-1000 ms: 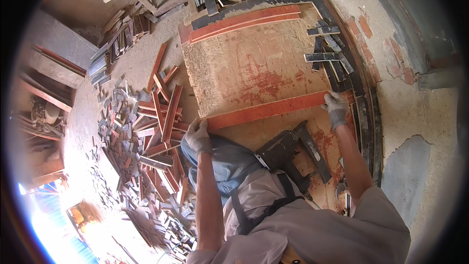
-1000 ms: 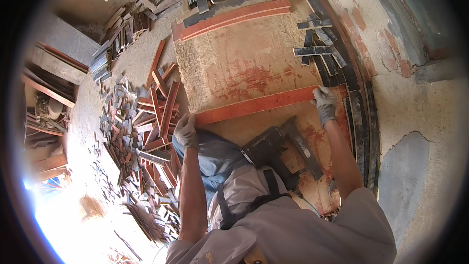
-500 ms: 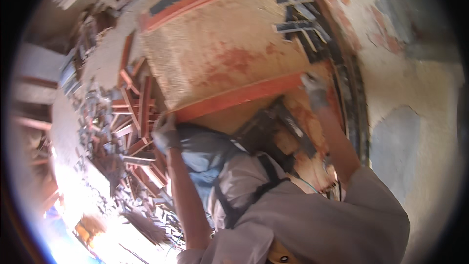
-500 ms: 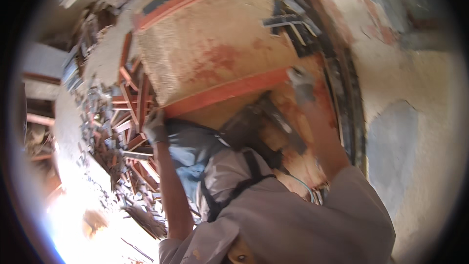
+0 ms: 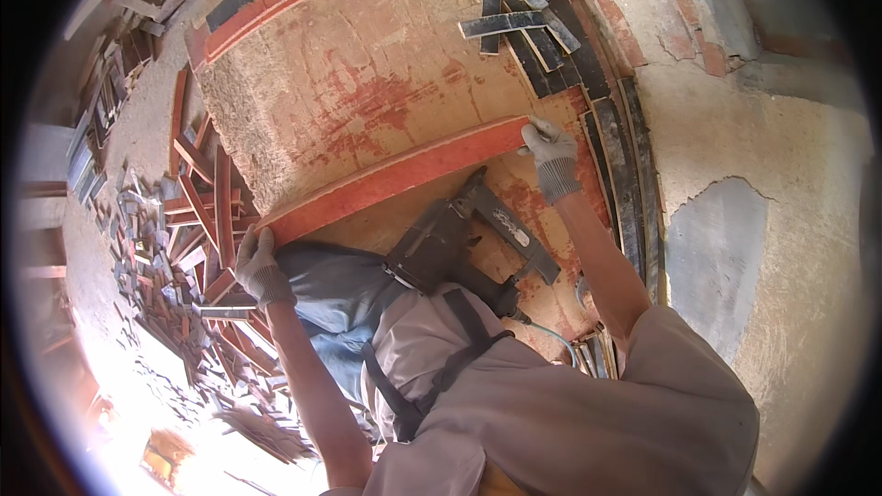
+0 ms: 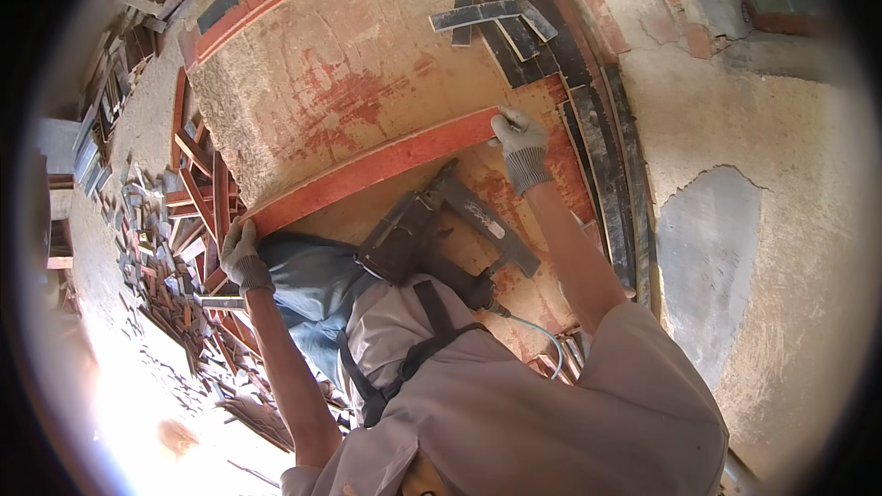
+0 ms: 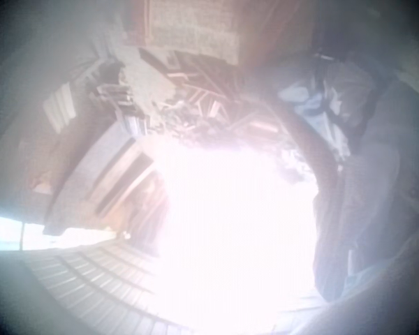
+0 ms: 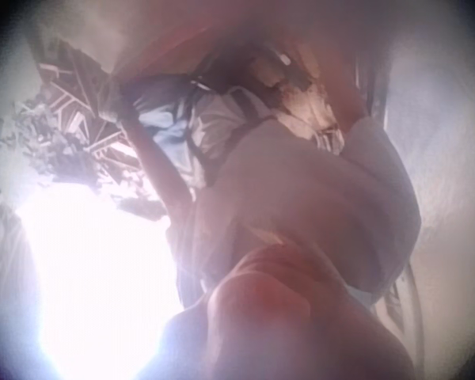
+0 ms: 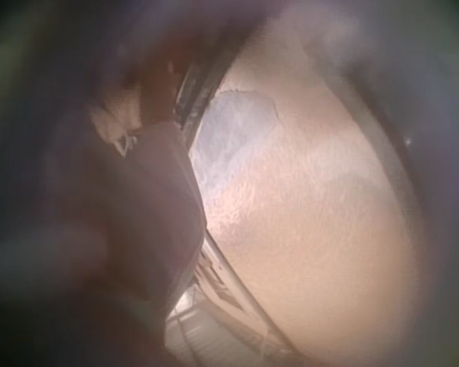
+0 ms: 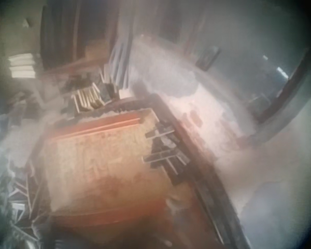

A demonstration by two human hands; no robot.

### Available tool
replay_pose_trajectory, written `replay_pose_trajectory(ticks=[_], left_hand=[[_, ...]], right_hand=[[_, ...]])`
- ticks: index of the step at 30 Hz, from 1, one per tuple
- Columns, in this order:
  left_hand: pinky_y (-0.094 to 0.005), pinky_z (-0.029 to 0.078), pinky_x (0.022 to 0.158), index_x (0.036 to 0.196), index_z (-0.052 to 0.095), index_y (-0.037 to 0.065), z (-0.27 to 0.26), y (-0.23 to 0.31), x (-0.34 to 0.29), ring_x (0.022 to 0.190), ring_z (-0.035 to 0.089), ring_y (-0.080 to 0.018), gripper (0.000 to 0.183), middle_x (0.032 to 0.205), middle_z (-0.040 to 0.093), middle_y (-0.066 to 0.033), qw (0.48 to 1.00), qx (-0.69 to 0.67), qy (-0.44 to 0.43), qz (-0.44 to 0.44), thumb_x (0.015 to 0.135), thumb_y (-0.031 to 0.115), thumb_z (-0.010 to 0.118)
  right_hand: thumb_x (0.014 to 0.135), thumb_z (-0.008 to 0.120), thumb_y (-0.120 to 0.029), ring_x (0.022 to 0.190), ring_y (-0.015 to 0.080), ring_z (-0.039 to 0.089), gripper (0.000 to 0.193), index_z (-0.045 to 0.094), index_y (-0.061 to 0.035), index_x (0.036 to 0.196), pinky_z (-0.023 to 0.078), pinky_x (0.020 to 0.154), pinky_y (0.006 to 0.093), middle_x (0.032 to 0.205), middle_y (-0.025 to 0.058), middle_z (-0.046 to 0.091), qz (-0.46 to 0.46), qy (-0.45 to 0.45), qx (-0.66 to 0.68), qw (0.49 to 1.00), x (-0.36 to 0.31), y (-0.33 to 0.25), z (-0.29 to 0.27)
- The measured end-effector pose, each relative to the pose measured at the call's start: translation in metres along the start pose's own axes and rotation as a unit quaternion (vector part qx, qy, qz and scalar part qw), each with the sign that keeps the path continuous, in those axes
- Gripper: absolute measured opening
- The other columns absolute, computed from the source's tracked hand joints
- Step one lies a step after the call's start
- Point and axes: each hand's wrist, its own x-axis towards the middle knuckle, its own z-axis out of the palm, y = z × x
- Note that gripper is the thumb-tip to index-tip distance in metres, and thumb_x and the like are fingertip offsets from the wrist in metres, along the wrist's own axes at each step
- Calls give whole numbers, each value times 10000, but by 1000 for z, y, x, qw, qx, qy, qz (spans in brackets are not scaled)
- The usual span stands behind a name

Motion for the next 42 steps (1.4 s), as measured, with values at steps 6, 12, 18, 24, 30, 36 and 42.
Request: replay_pose_trajectory(ticks=[6,12,18,24,30,36,42], left_hand=[[-287,536,898,1282,695,-22,-1,0,-3,986,666,-164,400,1137,740,-112,999,21,-11,34,917,128,762],[-298,528,924,1284,688,-34,1,4,-4,1013,665,-170,394,1169,734,-131,999,33,-3,37,927,122,747],[-308,529,925,1277,693,-34,3,6,-7,1019,669,-178,393,1173,736,-137,999,15,-3,36,926,134,745],[-303,523,898,1188,750,-12,0,4,-6,967,678,-167,377,1070,749,-105,981,133,32,138,866,181,784],[-271,533,875,1217,726,-35,2,7,-5,930,675,-146,383,1060,753,-99,999,14,22,28,866,99,801],[-269,531,878,1210,728,-36,1,18,-8,936,678,-147,374,1061,754,-99,998,50,13,28,870,101,804],[-279,525,903,1194,736,-31,-4,6,3,968,679,-163,354,1090,750,-103,999,40,-3,18,879,117,804]], right_hand=[[929,746,-99,672,92,666,319,711,50,1209,585,596,243,948,68,749,-27,-21,30,999,0,6,-3],[925,747,-90,684,85,667,300,713,57,1185,580,590,239,915,56,742,-40,-18,53,998,-3,6,1],[932,737,-99,704,105,677,277,709,41,1169,558,575,231,923,73,726,-3,-8,22,1000,2,8,-2],[936,734,-112,730,111,672,286,702,29,1183,579,590,249,937,47,695,-34,-56,22,998,13,23,-11],[932,762,-109,737,134,692,292,704,37,1178,633,603,301,962,71,713,-18,-22,-25,999,25,29,-16],[938,764,-134,794,164,717,301,704,20,1189,637,633,307,1025,89,725,-12,-56,-34,998,27,27,-23],[938,758,-116,812,160,707,294,698,17,1192,635,673,303,1031,79,721,-23,-53,-38,998,27,30,-22]])
